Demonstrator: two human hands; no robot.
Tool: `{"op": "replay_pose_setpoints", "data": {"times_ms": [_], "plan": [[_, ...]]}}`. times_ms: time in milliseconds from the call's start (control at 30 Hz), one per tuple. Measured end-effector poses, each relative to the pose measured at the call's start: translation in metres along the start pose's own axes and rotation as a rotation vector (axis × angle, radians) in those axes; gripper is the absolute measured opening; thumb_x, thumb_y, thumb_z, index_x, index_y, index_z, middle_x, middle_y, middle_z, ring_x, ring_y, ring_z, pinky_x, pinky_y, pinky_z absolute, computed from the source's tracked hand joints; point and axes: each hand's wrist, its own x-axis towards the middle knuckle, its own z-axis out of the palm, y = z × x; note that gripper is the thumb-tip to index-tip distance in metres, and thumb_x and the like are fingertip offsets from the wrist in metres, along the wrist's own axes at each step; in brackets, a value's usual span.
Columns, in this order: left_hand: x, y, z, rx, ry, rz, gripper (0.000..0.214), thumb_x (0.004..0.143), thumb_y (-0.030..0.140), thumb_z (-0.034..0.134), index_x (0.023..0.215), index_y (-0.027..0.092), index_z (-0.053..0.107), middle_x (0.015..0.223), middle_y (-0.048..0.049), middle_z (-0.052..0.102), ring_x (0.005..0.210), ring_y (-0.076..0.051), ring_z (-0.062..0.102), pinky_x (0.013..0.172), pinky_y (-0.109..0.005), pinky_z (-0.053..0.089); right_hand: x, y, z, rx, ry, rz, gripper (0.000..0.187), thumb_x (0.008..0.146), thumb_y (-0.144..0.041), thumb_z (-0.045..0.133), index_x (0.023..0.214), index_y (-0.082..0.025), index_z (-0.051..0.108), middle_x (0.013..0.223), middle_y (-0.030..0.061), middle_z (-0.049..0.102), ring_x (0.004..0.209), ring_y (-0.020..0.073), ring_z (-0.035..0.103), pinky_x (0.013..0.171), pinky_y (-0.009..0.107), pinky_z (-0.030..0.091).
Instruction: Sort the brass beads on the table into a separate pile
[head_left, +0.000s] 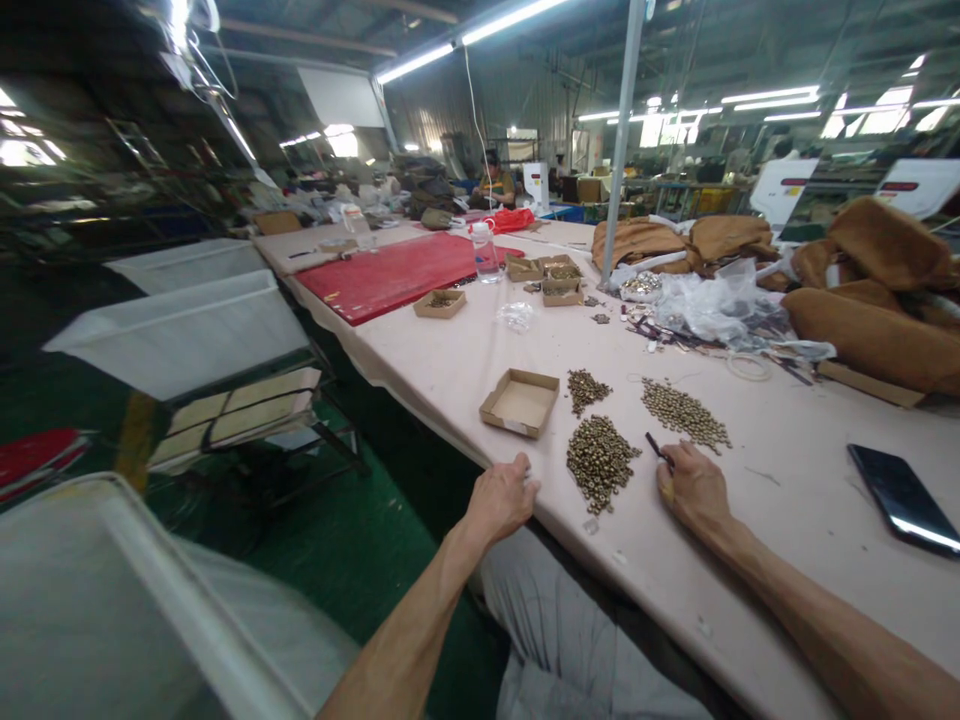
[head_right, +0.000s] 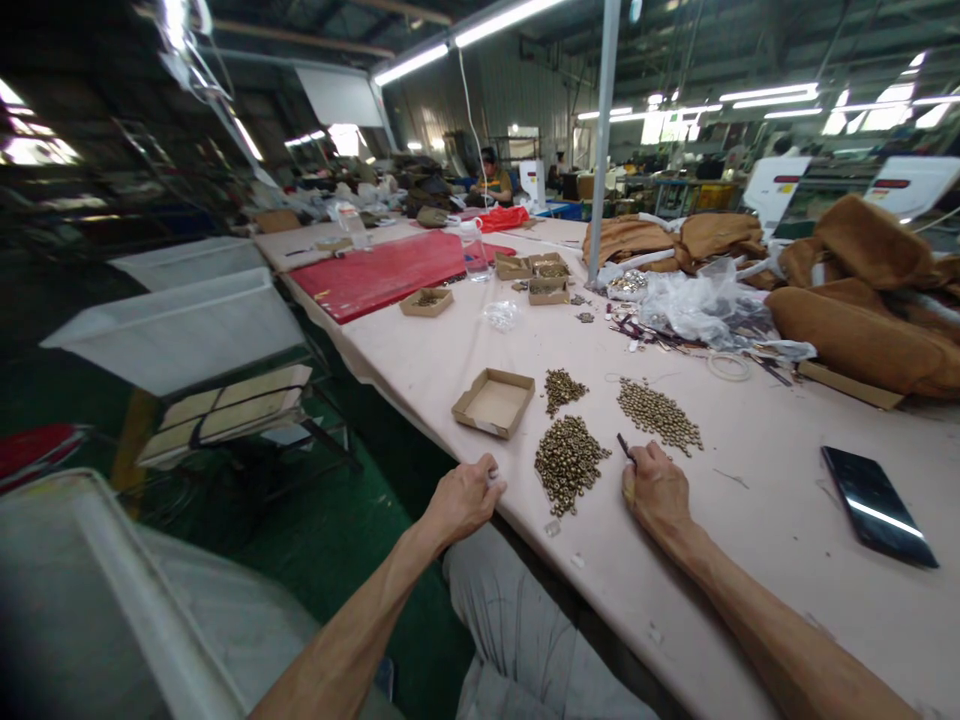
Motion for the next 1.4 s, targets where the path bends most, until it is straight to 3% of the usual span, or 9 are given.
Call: {"op": "replay_pose_setpoints", "data": {"times_ms": [133, 400, 633, 933, 1167, 1400], "plan": [[0.001, -0.003, 0.004, 0.003, 0.034, 0.032, 0.029, 0.095, 0.041, 0.049, 0.117, 0.023, 0.052, 0.107, -0.0104, 0.073, 0.102, -0.027, 0.07, 0.085, -0.034, 0.049, 0.005, 0.011, -0.009, -0.011, 0.034, 0.037, 0.021, 0.088, -0.025, 0.05, 0.099, -0.018, 0.067, 0.09, 0.007, 0.062, 0.078, 0.0175, 0.055, 0.069, 0.028, 0.037], [0.001, -0.001, 0.002, 0.006, 0.024, 0.039, 0.029, 0.095, 0.04, 0.048, 0.118, 0.022, 0.052, 0.105, -0.0107, 0.073, 0.101, -0.027, 0.07, 0.086, -0.034, 0.048, -0.026, -0.011, -0.017, 0.184, 0.001, -0.172, 0.021, 0.086, -0.023, 0.05, 0.097, -0.019, 0.068, 0.084, 0.0044, 0.061, 0.071, 0.0158, 0.054, 0.068, 0.028, 0.04], [-0.001, 0.0, 0.0, 0.009, 0.016, 0.03, 0.031, 0.095, 0.041, 0.048, 0.119, 0.022, 0.052, 0.103, -0.0112, 0.073, 0.102, -0.028, 0.07, 0.085, -0.034, 0.048, -0.026, -0.023, -0.013, 0.185, -0.019, -0.156, 0.021, 0.086, -0.022, 0.05, 0.095, -0.019, 0.069, 0.084, 0.0044, 0.062, 0.073, 0.0161, 0.055, 0.07, 0.028, 0.04], [0.0, -0.002, 0.004, 0.016, 0.018, 0.023, 0.03, 0.096, 0.042, 0.047, 0.117, 0.022, 0.053, 0.101, -0.0114, 0.073, 0.099, -0.028, 0.07, 0.086, -0.035, 0.049, -0.025, -0.02, -0.012, 0.132, -0.021, -0.1, 0.021, 0.086, -0.024, 0.049, 0.093, -0.02, 0.068, 0.085, 0.0054, 0.061, 0.073, 0.0168, 0.055, 0.069, 0.028, 0.039], [0.0, 0.0, 0.003, 0.026, 0.021, 0.022, 0.031, 0.096, 0.043, 0.046, 0.118, 0.022, 0.054, 0.1, -0.0113, 0.073, 0.098, -0.028, 0.07, 0.085, -0.035, 0.049, -0.029, -0.019, -0.013, 0.207, -0.048, -0.198, 0.022, 0.087, -0.025, 0.05, 0.098, -0.019, 0.068, 0.085, 0.0043, 0.06, 0.071, 0.0152, 0.055, 0.069, 0.027, 0.041], [-0.001, 0.002, -0.001, 0.023, 0.003, -0.005, 0.031, 0.096, 0.043, 0.047, 0.119, 0.022, 0.053, 0.103, -0.0106, 0.073, 0.101, -0.027, 0.07, 0.088, -0.034, 0.049, -0.024, -0.022, -0.013, 0.15, -0.039, -0.141, 0.022, 0.087, -0.023, 0.049, 0.097, -0.019, 0.069, 0.087, 0.005, 0.062, 0.076, 0.0163, 0.057, 0.072, 0.027, 0.042]]}}
